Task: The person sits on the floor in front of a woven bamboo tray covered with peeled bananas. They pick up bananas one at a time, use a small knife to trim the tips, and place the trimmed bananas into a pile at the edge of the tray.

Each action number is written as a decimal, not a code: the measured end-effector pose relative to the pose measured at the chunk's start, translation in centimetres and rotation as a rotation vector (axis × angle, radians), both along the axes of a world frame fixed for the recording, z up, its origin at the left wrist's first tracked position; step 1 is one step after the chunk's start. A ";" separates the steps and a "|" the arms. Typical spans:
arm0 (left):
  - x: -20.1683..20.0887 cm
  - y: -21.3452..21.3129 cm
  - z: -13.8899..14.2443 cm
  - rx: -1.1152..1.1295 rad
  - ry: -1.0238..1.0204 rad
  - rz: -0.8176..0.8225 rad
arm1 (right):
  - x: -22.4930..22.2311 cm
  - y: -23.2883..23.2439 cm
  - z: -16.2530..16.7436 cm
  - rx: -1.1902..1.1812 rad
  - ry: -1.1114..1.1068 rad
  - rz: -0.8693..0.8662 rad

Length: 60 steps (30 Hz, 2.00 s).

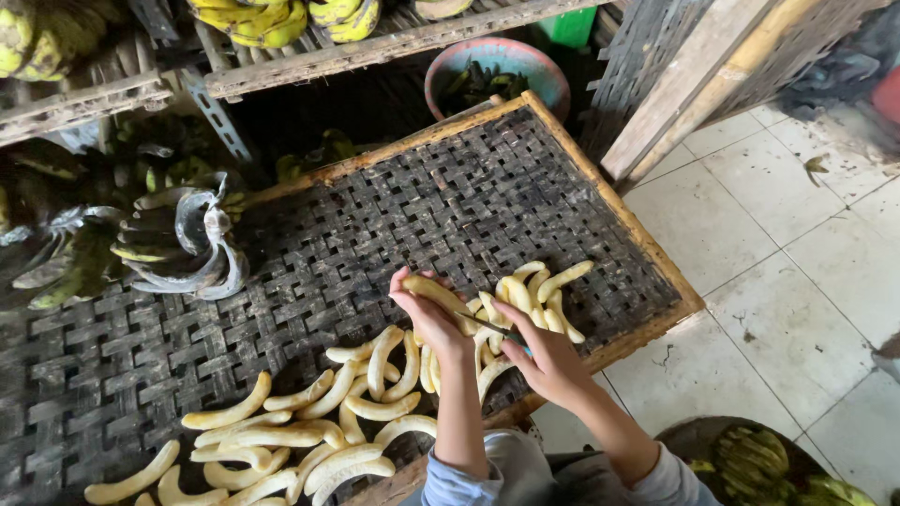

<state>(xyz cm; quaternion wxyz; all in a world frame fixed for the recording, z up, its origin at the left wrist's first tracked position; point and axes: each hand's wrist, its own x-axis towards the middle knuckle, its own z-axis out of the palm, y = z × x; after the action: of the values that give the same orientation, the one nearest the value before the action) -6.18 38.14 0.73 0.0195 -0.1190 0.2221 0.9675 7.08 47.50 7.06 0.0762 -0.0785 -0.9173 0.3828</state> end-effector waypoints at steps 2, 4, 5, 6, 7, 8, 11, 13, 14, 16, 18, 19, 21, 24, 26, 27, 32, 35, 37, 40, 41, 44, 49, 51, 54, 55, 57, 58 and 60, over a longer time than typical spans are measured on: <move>-0.1 -0.1 -0.3 0.100 0.012 0.019 | 0.4 -0.3 0.6 0.156 0.119 0.099; -0.2 0.0 -0.4 0.123 0.020 0.054 | 0.7 -0.4 0.9 0.176 0.159 0.145; -0.2 0.0 -0.4 0.064 0.011 0.058 | 0.8 -0.4 0.9 0.186 0.179 0.168; -0.2 0.0 -0.4 0.004 0.000 0.061 | 1.0 -0.4 0.9 0.191 0.188 0.183; -0.3 0.0 -0.5 -0.057 -0.010 0.063 | 1.1 -0.3 0.9 0.195 0.198 0.196; -0.3 0.1 -0.5 -0.065 -0.018 0.060 | 1.3 -0.3 0.9 0.199 0.207 0.208; -0.3 0.1 -0.9 -0.068 -0.036 0.058 | 1.6 -0.1 0.8 0.225 0.042 0.165; -0.3 0.2 -1.3 -0.050 -0.038 0.063 | 1.6 0.0 0.7 0.234 0.104 0.188; -0.3 0.2 -1.5 -0.027 -0.018 0.060 | 1.6 0.0 0.6 0.239 0.136 0.199; -0.4 0.3 -1.9 0.019 0.020 0.053 | 1.6 -0.1 0.5 0.268 0.133 0.198; -0.5 0.4 -2.2 0.030 0.006 0.029 | 1.5 -0.2 0.4 0.296 0.172 0.198; -0.5 0.4 -2.3 0.036 0.001 0.018 | 1.4 -0.3 0.4 0.311 0.213 0.199; -0.5 0.6 -2.4 0.036 0.011 -0.015 | 1.3 -0.5 0.3 0.338 0.250 0.195; -0.1 1.0 -2.0 0.061 0.007 -0.045 | 1.0 -0.4 0.2 0.360 0.240 0.179; 0.3 1.2 -1.6 0.080 -0.001 -0.065 | 0.7 -0.2 0.2 0.351 0.237 0.168; 0.5 1.3 -1.3 0.088 -0.005 -0.079 | 0.6 -0.1 0.2 0.357 0.231 0.161; 1.0 1.7 -0.8 0.185 0.006 -0.165 | 0.3 0.3 0.1 0.423 0.229 0.129; 1.2 2.0 -1.1 0.216 -0.009 -0.214 | 0.0 0.6 -0.2 0.426 0.269 0.132; 1.3 2.2 -1.6 0.230 -0.020 -0.250 | -0.3 0.9 -0.5 0.431 0.330 0.132; 1.3 2.9 -2.4 0.330 -0.078 -0.273 | -0.7 1.3 -1.0 0.470 0.292 0.104; 1.3 3.2 -2.7 0.364 -0.081 -0.291 | -0.8 1.4 -1.1 0.487 0.256 0.090; 1.5 4.1 -3.9 0.450 -0.109 -0.348 | -1.1 2.0 -1.3 0.487 0.242 0.081; 1.5 4.9 -5.8 0.545 -0.223 -0.456 | -1.1 2.9 -1.4 0.511 0.346 0.103; 1.5 5.0 -6.4 0.567 -0.235 -0.536 | -1.0 3.2 -1.6 0.539 0.338 0.090; 1.7 5.3 -6.9 0.634 -0.216 -0.637 | -1.0 3.6 -1.9 0.594 0.277 0.045; 1.8 5.5 -7.0 0.664 -0.203 -0.667 | -1.1 3.9 -2.0 0.623 0.216 0.020; 2.2 5.7 -7.1 0.629 -0.327 -0.655 | -1.1 4.4 -2.0 0.638 0.222 0.008; 2.4 5.8 -7.0 0.610 -0.390 -0.649 | -1.1 4.7 -2.0 0.625 0.289 0.020; 2.8 5.7 -6.7 0.572 -0.294 -0.731 | -1.0 5.3 -1.9 0.593 0.418 0.062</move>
<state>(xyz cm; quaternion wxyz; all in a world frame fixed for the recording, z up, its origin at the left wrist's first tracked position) -3.36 43.81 -6.00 0.4212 -0.1583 -0.0305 0.8925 6.09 52.81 5.19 0.2697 0.0547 -0.9551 0.1099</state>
